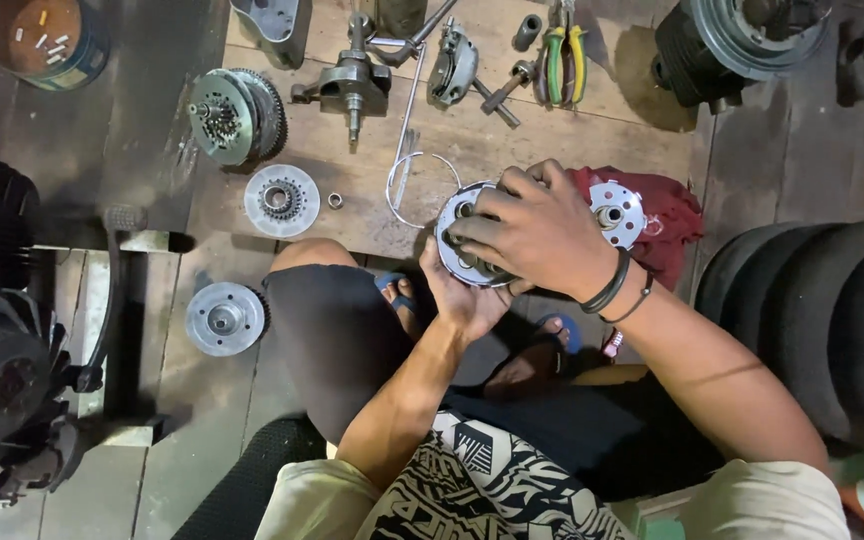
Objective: The person assembles a circular metal component by inserting small cylindrical pieces into its holes. They handle the parts by hand, rotate the component, and place each piece into position on a cluttered workbench.
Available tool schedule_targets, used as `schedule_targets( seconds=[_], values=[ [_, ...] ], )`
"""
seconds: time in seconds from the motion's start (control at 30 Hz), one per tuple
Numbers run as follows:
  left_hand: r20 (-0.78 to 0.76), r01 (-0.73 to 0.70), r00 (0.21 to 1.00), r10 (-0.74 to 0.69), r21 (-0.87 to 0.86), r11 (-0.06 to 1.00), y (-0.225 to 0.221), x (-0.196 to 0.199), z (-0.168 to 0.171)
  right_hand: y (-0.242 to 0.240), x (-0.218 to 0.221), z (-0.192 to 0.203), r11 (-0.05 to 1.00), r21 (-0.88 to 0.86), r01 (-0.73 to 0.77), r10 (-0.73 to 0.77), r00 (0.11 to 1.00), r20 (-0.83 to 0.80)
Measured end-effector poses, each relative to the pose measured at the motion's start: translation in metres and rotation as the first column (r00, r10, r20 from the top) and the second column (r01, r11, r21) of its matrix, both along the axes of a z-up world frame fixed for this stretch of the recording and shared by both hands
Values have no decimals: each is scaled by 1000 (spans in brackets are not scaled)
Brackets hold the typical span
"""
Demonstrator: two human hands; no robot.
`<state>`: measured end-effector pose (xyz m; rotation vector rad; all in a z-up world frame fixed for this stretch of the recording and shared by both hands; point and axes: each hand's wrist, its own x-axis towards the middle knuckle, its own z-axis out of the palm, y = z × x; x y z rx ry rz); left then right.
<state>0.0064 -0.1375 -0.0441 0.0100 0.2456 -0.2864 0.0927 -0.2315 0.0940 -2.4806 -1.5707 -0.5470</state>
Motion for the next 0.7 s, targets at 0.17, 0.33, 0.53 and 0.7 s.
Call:
schedule_targets(
  seconds=[0.17, 0.33, 0.53, 0.7],
  values=[
    [30, -33, 999, 34, -19, 999, 3, -2, -2, 8, -1, -3, 1000, 2, -20, 20, 1000, -17],
    [56, -38, 998, 38, -4, 999, 4, -3, -16, 15, -2, -1, 1000, -17, -20, 19, 1000, -16],
    [40, -62, 997, 64, -67, 996, 13, -2, 5, 15, 5, -2, 1000, 14, 18, -17, 996, -88],
    [93, -175, 979, 182, -83, 981, 46, -4, 19, 18, 59, -38, 927, 210, 310, -180, 861, -476]
  ],
)
